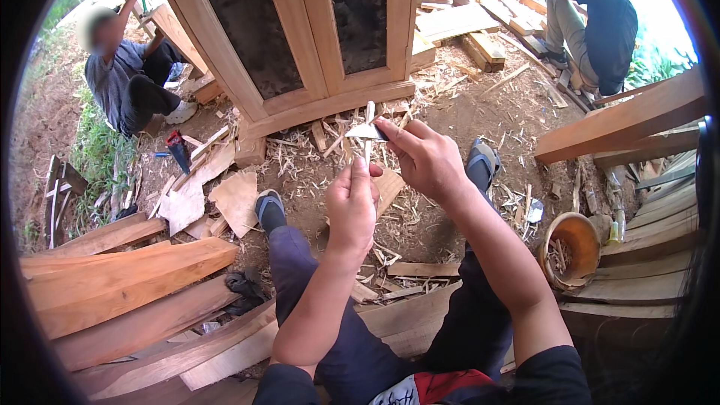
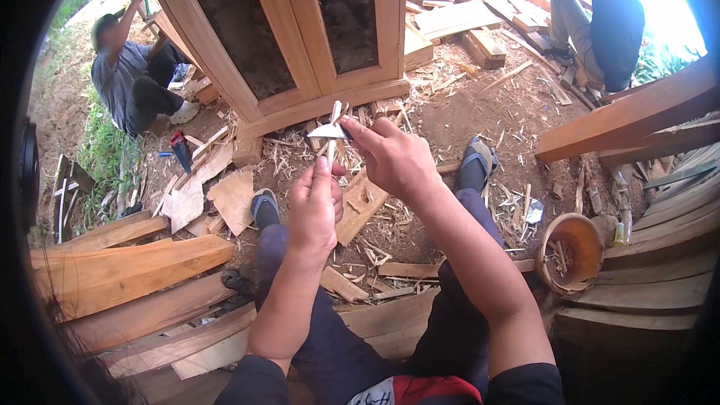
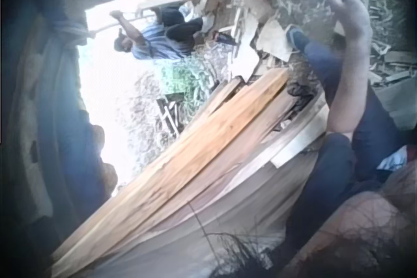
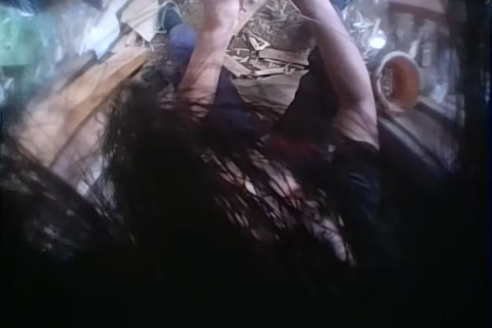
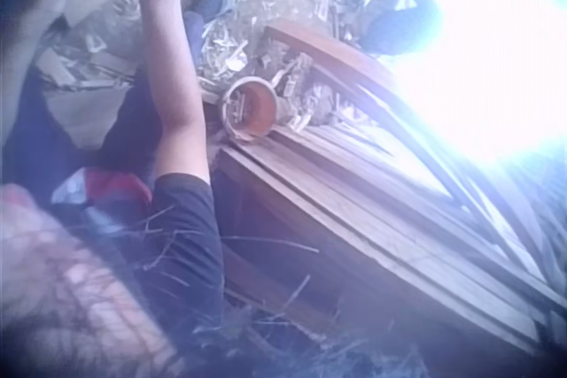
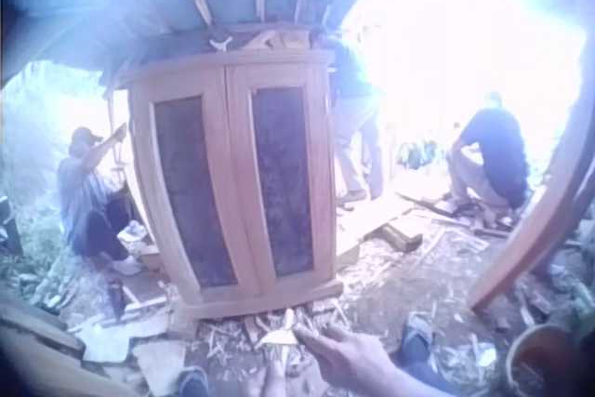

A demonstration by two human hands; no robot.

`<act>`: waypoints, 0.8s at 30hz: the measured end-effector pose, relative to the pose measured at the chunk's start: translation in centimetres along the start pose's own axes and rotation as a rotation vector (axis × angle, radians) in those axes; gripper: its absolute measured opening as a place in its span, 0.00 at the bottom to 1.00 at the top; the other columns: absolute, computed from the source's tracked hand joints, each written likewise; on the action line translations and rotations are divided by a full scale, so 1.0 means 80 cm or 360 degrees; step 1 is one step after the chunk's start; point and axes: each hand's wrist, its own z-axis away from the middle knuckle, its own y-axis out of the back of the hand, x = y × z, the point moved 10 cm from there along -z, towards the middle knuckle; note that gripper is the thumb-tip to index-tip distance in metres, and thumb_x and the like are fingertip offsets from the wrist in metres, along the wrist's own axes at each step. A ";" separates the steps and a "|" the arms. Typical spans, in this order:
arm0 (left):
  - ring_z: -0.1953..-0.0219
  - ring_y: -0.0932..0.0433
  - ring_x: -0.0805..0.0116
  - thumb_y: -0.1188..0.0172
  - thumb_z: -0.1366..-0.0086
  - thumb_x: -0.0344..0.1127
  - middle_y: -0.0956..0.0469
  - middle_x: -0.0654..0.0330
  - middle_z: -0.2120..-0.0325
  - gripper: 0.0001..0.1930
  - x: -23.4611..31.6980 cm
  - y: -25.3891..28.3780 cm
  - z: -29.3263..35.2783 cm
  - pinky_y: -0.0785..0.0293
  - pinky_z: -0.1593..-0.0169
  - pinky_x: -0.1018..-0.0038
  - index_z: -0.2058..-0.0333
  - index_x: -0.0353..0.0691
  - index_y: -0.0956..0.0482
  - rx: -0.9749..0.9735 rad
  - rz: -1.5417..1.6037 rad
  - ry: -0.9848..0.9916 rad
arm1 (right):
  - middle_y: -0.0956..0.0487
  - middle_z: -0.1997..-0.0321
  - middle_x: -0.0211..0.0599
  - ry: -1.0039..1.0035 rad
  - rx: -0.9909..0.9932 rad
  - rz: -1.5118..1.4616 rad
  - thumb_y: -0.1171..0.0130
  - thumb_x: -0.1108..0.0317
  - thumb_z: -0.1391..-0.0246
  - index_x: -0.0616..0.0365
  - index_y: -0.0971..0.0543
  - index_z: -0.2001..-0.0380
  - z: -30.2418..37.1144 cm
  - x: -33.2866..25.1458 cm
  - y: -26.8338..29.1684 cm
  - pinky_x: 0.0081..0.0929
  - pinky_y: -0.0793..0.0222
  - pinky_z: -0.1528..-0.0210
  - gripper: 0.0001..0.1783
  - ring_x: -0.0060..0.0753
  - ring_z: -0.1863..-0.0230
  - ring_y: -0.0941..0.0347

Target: The person sits on the ground and uses a curved knife to shave and shape a small wooden stick. They hold the stick in one hand and the knife in the other, repeatedly scraping the wood to create shavings. Other people are visible in the background working on a wooden structure.

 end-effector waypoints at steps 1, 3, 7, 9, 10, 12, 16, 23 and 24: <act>0.90 0.50 0.88 0.55 0.27 0.44 0.43 0.75 0.88 0.16 0.000 0.001 0.001 0.57 0.87 0.84 0.68 0.39 0.27 0.0015 0.0007 -0.0017 | 0.26 0.76 0.37 -0.0015 -0.0045 -0.0005 0.42 0.69 0.46 0.45 0.21 0.50 -0.001 0.004 -0.006 0.34 0.30 0.74 0.19 0.40 0.79 0.27; 0.90 0.50 0.88 0.55 0.27 0.44 0.43 0.76 0.89 0.17 -0.006 -0.039 0.022 0.56 0.87 0.83 0.69 0.39 0.26 -0.0288 -0.0210 -0.0025 | 0.24 0.74 0.40 -0.0718 0.0022 -0.0272 0.43 0.69 0.45 0.45 0.21 0.50 0.009 0.132 -0.031 0.36 0.30 0.72 0.18 0.44 0.77 0.26; 0.89 0.48 0.87 0.53 0.28 0.46 0.41 0.77 0.89 0.17 -0.024 -0.045 0.059 0.55 0.87 0.84 0.68 0.38 0.24 -0.0326 -0.0227 -0.0037 | 0.20 0.63 0.45 -0.0854 0.0152 0.0054 0.48 0.61 0.40 0.45 0.23 0.49 0.014 0.171 0.004 0.44 0.28 0.61 0.17 0.51 0.65 0.22; 0.89 0.48 0.88 0.52 0.28 0.46 0.41 0.77 0.88 0.17 -0.024 -0.013 0.033 0.55 0.87 0.84 0.68 0.38 0.25 -0.0123 -0.0217 0.0082 | 0.20 0.66 0.48 -0.0948 0.0090 -0.0120 0.48 0.63 0.40 0.48 0.23 0.49 0.029 0.168 0.006 0.40 0.27 0.61 0.17 0.49 0.65 0.22; 0.89 0.48 0.88 0.52 0.29 0.46 0.41 0.77 0.88 0.17 -0.022 0.004 0.023 0.55 0.88 0.85 0.68 0.38 0.25 -0.0029 -0.0203 0.0160 | 0.20 0.66 0.48 -0.0858 0.0041 -0.0219 0.47 0.64 0.40 0.48 0.23 0.48 0.025 0.155 0.003 0.39 0.27 0.62 0.17 0.49 0.65 0.22; 0.90 0.48 0.87 0.53 0.28 0.44 0.41 0.76 0.87 0.16 -0.004 0.022 0.005 0.53 0.89 0.85 0.67 0.38 0.27 0.0045 -0.0109 0.0145 | 0.20 0.66 0.48 -0.0723 -0.0036 -0.0395 0.47 0.65 0.41 0.47 0.23 0.48 0.023 0.124 -0.007 0.39 0.26 0.62 0.17 0.48 0.66 0.21; 0.88 0.45 0.86 0.56 0.27 0.41 0.37 0.72 0.84 0.13 0.002 0.050 -0.001 0.52 0.87 0.86 0.64 0.39 0.27 0.0125 0.0095 0.0089 | 0.22 0.67 0.41 -0.0218 -0.0232 -0.0266 0.44 0.65 0.44 0.47 0.23 0.50 0.023 0.027 -0.021 0.42 0.26 0.68 0.17 0.48 0.70 0.22; 0.85 0.43 0.87 0.56 0.27 0.40 0.35 0.71 0.81 0.11 -0.003 0.037 0.003 0.50 0.84 0.87 0.61 0.42 0.28 0.0092 0.0108 0.0116 | 0.23 0.72 0.40 -0.0119 -0.0144 -0.0546 0.42 0.66 0.45 0.46 0.23 0.50 0.035 -0.019 -0.030 0.42 0.27 0.72 0.18 0.48 0.73 0.23; 0.85 0.43 0.87 0.57 0.26 0.39 0.35 0.71 0.81 0.11 -0.004 0.038 0.004 0.50 0.84 0.87 0.61 0.42 0.28 0.0095 0.0128 0.0119 | 0.23 0.72 0.40 -0.0116 -0.0167 -0.0522 0.42 0.65 0.45 0.46 0.23 0.50 0.035 -0.017 -0.035 0.42 0.28 0.73 0.18 0.48 0.73 0.23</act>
